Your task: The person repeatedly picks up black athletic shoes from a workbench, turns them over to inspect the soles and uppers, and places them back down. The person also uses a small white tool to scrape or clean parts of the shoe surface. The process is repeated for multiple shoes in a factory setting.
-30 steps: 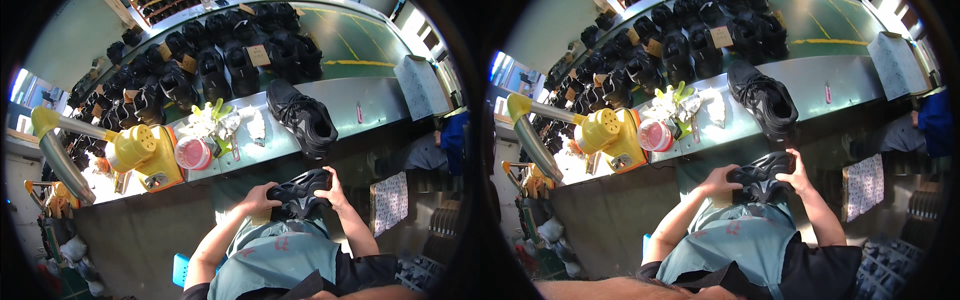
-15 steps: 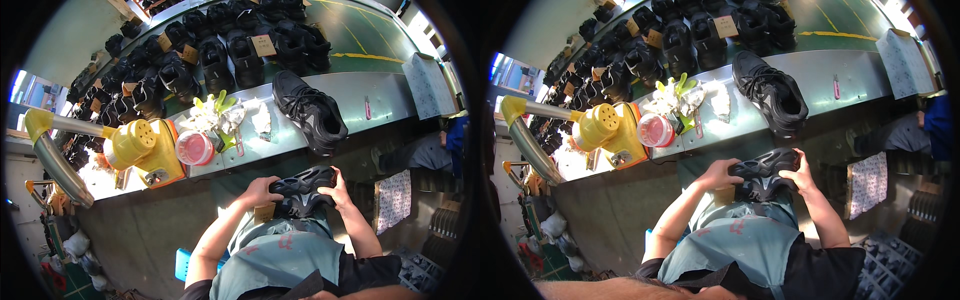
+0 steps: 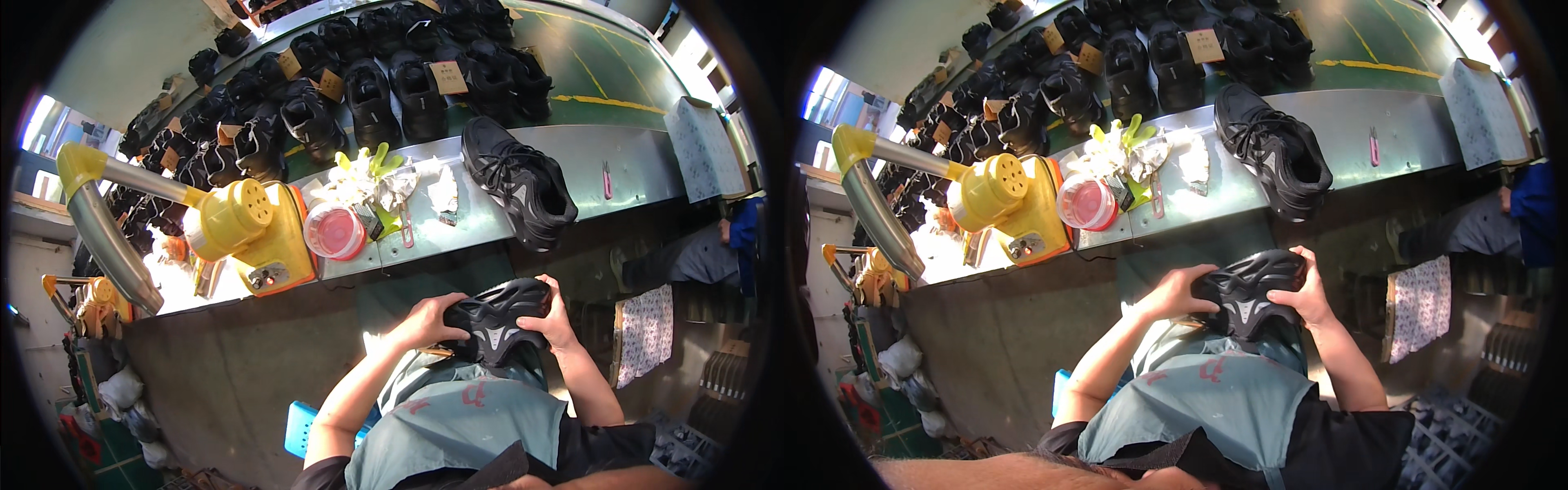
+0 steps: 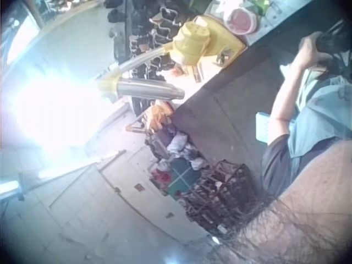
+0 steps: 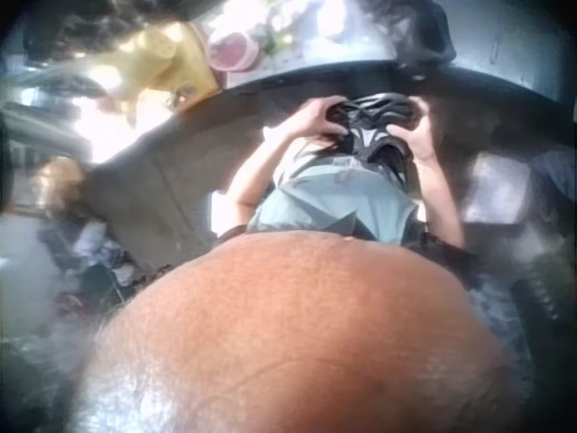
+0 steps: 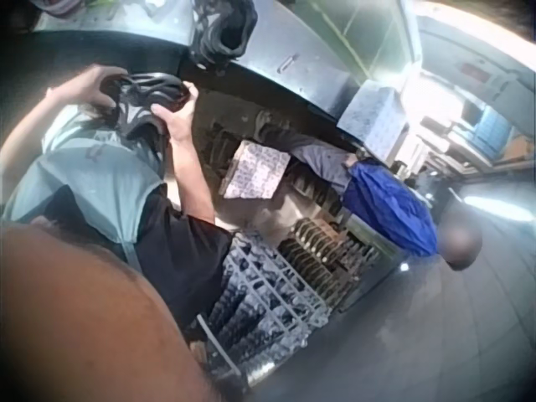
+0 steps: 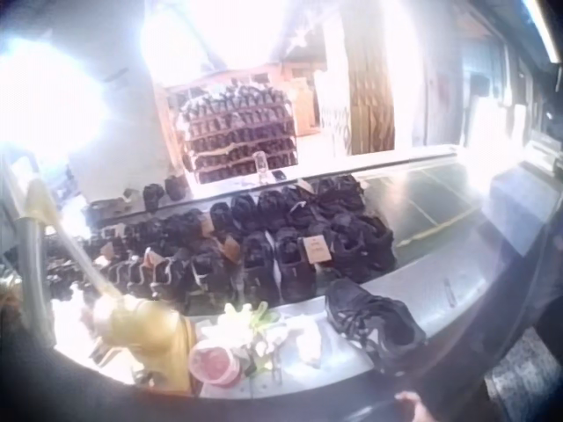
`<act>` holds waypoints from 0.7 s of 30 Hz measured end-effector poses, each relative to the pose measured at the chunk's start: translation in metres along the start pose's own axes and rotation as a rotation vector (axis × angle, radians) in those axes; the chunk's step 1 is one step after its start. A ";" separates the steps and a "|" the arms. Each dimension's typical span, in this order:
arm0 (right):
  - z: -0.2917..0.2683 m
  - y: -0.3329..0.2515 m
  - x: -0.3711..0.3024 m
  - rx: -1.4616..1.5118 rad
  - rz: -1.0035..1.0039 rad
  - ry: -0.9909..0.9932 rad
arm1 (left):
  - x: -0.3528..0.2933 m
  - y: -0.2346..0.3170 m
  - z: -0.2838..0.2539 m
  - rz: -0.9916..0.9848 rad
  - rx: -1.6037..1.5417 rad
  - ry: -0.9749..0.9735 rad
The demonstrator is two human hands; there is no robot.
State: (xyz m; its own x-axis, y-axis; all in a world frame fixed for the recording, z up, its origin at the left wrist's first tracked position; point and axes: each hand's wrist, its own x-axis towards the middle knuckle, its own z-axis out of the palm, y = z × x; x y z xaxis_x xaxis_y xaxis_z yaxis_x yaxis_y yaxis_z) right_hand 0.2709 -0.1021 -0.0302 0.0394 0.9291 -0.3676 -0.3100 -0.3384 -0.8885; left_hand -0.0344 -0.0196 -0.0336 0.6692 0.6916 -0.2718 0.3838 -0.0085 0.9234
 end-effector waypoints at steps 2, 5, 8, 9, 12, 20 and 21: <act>0.023 -0.014 -0.003 -0.066 -0.032 0.024 | 0.004 0.010 0.014 0.095 0.082 0.094; 0.054 -0.029 -0.011 -0.167 -0.073 0.021 | 0.011 0.040 0.017 0.145 0.051 0.151; 0.064 -0.041 -0.016 -0.124 -0.049 -0.061 | 0.011 0.052 0.006 0.187 -0.140 0.161; 0.072 -0.054 -0.020 -0.080 -0.061 -0.094 | 0.011 0.043 0.000 0.203 -0.327 0.165; 0.096 -0.079 -0.026 -0.055 -0.133 -0.122 | 0.011 0.036 -0.018 0.276 -0.701 0.186; 0.100 -0.069 0.032 -0.384 -0.424 -0.264 | 0.034 0.014 -0.021 -0.009 -1.570 -0.219; 0.102 -0.071 0.034 -0.285 -0.374 -0.296 | 0.031 0.029 -0.026 -0.029 -1.561 -0.249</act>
State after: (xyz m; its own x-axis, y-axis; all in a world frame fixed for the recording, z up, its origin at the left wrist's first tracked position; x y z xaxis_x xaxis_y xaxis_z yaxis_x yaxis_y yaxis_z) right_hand 0.1972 -0.0310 0.0485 -0.1836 0.9820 0.0437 -0.0550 0.0341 -0.9979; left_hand -0.0188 0.0204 -0.0084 0.8174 0.5457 -0.1848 -0.5029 0.8323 0.2331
